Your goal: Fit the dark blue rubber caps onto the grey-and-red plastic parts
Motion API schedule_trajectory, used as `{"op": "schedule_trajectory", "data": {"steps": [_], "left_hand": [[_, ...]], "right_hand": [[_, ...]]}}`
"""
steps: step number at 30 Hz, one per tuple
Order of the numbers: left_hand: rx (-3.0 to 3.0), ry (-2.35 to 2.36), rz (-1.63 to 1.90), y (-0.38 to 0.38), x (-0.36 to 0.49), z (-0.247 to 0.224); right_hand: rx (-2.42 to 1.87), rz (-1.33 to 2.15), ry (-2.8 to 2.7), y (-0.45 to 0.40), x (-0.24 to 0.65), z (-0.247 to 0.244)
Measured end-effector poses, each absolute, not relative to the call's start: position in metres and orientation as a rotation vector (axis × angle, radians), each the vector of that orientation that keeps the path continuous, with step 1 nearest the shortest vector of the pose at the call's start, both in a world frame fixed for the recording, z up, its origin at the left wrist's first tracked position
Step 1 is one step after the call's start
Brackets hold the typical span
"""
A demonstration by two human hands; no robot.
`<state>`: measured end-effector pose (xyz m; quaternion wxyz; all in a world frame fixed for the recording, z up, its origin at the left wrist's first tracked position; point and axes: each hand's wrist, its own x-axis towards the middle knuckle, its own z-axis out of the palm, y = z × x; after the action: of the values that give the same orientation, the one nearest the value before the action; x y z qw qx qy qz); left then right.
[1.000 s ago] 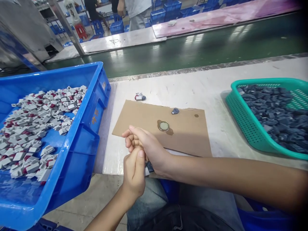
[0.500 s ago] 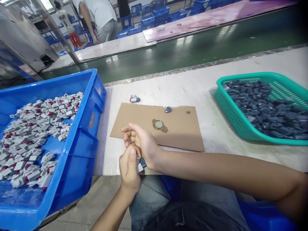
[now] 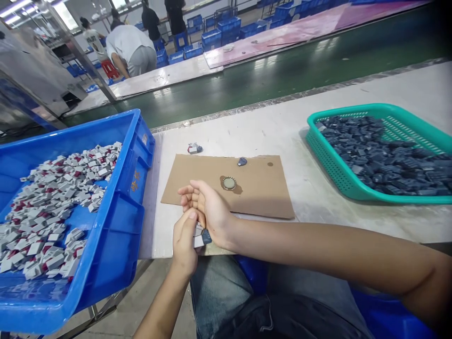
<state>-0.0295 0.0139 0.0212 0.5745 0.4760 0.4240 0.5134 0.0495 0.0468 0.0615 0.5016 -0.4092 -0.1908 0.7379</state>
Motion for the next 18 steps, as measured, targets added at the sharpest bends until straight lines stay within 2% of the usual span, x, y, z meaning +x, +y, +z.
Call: {"op": "schedule_trajectory", "data": {"steps": [9,14,18], "left_hand": [[0.695,0.871,1.055,0.025,-0.04,0.036],[0.599,0.803,1.034,0.029,-0.046,0.035],[0.632,0.813,1.014,0.03,-0.048,0.033]], "right_hand": [[-1.031,1.608,-0.796,0.048,0.068,0.072],[-0.944,1.284,-1.646,0.045,0.09,0.07],[-0.832,1.101,-1.938,0.045,0.096,0.067]]}}
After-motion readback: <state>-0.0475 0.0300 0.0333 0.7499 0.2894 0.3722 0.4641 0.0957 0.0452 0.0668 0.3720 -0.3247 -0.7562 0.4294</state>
